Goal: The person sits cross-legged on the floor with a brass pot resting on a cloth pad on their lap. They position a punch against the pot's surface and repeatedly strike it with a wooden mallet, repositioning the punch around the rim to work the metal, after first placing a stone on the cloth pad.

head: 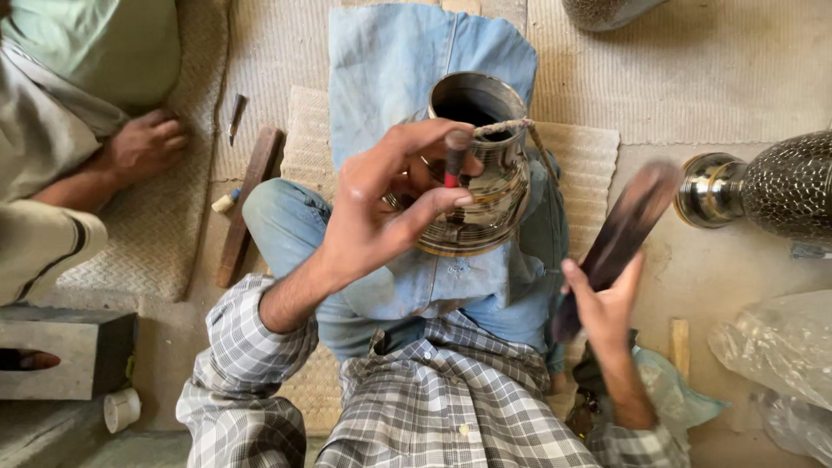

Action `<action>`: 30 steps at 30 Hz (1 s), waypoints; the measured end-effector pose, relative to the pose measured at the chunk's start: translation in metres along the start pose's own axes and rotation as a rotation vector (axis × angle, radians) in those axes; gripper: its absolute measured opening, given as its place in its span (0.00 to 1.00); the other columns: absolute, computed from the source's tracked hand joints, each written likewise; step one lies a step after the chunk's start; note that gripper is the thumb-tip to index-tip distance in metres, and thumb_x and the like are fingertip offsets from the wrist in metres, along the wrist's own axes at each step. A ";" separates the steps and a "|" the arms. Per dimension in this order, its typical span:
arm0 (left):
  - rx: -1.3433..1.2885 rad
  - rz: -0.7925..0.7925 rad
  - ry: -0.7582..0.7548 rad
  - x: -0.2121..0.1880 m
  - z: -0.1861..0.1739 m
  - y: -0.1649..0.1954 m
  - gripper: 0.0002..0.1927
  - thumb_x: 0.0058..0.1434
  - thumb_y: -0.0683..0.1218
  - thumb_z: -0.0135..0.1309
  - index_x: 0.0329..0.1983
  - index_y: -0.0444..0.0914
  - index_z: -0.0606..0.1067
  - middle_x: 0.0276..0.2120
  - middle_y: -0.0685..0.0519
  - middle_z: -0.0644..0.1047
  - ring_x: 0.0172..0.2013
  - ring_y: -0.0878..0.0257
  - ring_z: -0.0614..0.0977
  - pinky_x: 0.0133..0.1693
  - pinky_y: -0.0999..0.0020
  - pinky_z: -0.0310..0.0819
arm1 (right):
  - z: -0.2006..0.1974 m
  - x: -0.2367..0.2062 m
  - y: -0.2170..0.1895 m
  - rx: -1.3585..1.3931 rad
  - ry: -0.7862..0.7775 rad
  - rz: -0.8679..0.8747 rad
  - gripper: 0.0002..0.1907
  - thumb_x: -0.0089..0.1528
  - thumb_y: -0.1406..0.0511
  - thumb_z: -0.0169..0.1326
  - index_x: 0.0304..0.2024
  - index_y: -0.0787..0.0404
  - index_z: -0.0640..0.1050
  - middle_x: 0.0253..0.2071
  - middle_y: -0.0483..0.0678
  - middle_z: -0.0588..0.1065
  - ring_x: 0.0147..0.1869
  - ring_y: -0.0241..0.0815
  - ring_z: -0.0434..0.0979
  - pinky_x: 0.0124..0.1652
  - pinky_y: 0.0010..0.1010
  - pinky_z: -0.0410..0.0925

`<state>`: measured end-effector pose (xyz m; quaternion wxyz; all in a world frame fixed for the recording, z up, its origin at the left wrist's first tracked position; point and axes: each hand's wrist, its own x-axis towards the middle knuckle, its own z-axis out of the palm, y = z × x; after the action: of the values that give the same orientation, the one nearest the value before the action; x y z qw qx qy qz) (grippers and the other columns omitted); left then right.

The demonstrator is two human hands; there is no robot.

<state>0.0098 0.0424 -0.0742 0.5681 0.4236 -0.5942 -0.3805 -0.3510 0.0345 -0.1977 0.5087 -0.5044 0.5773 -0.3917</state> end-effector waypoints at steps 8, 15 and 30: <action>0.103 0.063 -0.112 0.009 -0.013 -0.010 0.29 0.67 0.38 0.64 0.70 0.37 0.68 0.52 0.54 0.84 0.26 0.72 0.76 0.33 0.75 0.75 | -0.004 -0.014 -0.155 0.217 -0.292 -0.201 0.37 0.58 0.78 0.59 0.65 0.61 0.57 0.43 0.51 0.72 0.37 0.41 0.80 0.30 0.31 0.75; 0.132 0.139 -0.152 0.013 -0.020 -0.011 0.30 0.67 0.42 0.66 0.69 0.38 0.69 0.52 0.52 0.83 0.33 0.68 0.85 0.36 0.73 0.80 | -0.013 0.011 -0.187 -0.281 -0.312 -0.339 0.20 0.63 0.79 0.59 0.53 0.64 0.66 0.33 0.51 0.73 0.32 0.41 0.80 0.32 0.30 0.75; 0.107 0.297 -0.269 0.022 -0.035 -0.017 0.25 0.68 0.39 0.61 0.67 0.42 0.70 0.55 0.53 0.81 0.48 0.57 0.87 0.49 0.66 0.84 | -0.014 0.027 -0.224 -1.003 -0.389 -0.851 0.35 0.56 0.74 0.65 0.64 0.62 0.66 0.41 0.57 0.75 0.35 0.43 0.77 0.31 0.33 0.69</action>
<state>0.0457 0.0163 -0.0802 0.5103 0.3064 -0.7398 -0.3136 -0.3227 -0.0344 0.0155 0.1097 -0.9232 0.3387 -0.1451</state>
